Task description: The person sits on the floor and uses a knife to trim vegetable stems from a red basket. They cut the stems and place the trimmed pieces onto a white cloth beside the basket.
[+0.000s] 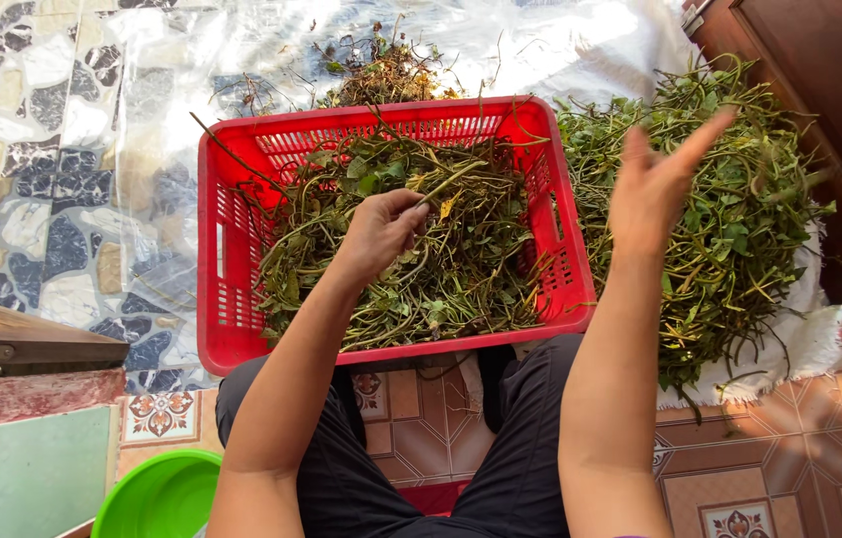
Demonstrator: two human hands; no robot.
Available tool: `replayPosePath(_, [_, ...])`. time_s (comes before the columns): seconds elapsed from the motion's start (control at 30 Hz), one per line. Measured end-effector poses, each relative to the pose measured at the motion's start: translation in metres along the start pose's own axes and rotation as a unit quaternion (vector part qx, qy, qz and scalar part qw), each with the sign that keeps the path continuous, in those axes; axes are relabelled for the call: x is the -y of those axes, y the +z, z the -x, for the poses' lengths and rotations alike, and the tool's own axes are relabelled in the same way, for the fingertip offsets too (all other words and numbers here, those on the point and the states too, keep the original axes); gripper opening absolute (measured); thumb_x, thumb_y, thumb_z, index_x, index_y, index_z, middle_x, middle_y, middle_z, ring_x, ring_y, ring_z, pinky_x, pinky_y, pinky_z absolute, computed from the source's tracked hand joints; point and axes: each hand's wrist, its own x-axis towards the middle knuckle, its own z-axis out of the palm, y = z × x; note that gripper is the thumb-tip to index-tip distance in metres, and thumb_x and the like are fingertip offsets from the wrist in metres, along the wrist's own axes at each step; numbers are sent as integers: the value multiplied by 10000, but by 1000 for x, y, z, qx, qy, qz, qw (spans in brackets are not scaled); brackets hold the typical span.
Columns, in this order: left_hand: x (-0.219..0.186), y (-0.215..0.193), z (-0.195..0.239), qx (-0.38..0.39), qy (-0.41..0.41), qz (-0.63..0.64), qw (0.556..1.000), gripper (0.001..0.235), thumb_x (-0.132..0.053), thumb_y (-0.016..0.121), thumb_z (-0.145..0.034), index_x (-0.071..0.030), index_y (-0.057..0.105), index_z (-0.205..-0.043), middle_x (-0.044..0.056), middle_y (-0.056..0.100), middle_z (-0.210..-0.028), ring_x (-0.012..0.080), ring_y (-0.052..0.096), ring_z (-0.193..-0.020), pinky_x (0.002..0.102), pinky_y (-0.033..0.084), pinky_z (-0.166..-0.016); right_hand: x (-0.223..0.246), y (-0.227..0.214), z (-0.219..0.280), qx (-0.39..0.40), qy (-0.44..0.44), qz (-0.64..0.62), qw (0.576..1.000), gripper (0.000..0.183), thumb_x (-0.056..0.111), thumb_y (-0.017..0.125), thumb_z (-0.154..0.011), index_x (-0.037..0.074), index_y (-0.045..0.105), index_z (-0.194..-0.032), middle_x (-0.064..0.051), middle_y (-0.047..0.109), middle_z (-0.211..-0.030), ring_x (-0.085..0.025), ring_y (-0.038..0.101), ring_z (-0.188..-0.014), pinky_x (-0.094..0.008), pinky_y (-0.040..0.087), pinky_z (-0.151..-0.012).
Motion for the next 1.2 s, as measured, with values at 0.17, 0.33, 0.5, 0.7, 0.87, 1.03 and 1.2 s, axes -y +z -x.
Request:
replayPosePath(0.17, [5, 8, -9, 92, 38, 93, 991, 181, -132, 624, -1038, -9, 720, -1130, -18, 622, -771, 54, 520, -617, 223, 463, -556, 49, 31, 38, 397, 2, -146, 906, 755, 178, 631, -981, 112, 288, -1650, 1, 526, -675, -63, 452, -594, -261, 373, -529])
replayPosePath(0.33, [-9, -14, 3, 49, -4, 109, 993, 295, -107, 643, -950, -116, 627, -1245, -10, 679, -794, 69, 605, -631, 231, 534, -578, 76, 48, 39, 355, 8, 80, 931, 389, 362, 679, -989, 121, 650, -1293, -17, 563, -639, -116, 449, -561, -337, 325, -538])
replayPosePath(0.5, [1, -51, -5, 38, 19, 86, 995, 186, -114, 649, -1005, 8, 722, -1126, 12, 671, -809, 65, 593, -656, 229, 523, -598, 58, 39, 28, 237, -9, -13, 971, 393, 386, 654, -1026, 81, 645, -1272, 8, 655, -702, -90, 493, -620, -311, 358, -583])
replayPosePath(0.7, [8, -53, -9, -8, 29, 114, 993, 204, -196, 618, -1046, -24, 718, -1092, -7, 676, -762, 44, 573, -625, 192, 452, -568, 45, 40, 29, 261, 14, -95, 961, 420, 369, 663, -1040, 39, 625, -1297, 16, 547, -686, -84, 430, -619, -301, 320, -573])
replayPosePath(0.87, [9, -46, -11, -14, 64, 114, 991, 215, -169, 612, -1048, -17, 730, -1143, -4, 683, -769, 48, 595, -650, 204, 479, -576, 63, 39, 33, 240, -17, -5, 971, 540, 337, 662, -1027, 27, 501, -1439, 57, 585, -622, -43, 477, -594, -220, 368, -574])
replayPosePath(1.03, [9, -39, -9, 12, 91, 62, 994, 256, -114, 642, -1014, -46, 728, -1245, -28, 667, -839, 39, 543, -685, 215, 463, -593, 77, 42, 45, 419, 27, -169, 892, 781, 309, 632, -1003, 62, 245, -1635, 83, 437, -596, -38, 383, -533, -230, 302, -476])
replayPosePath(1.2, [4, -36, -4, 57, 83, 56, 993, 266, -114, 628, -1024, -73, 723, -1269, -51, 648, -856, 43, 517, -745, 220, 464, -663, 76, 52, 46, 517, 62, -219, 825, 812, 310, 607, -1008, 83, 171, -1654, 85, 413, -581, -27, 356, -500, -218, 289, -441])
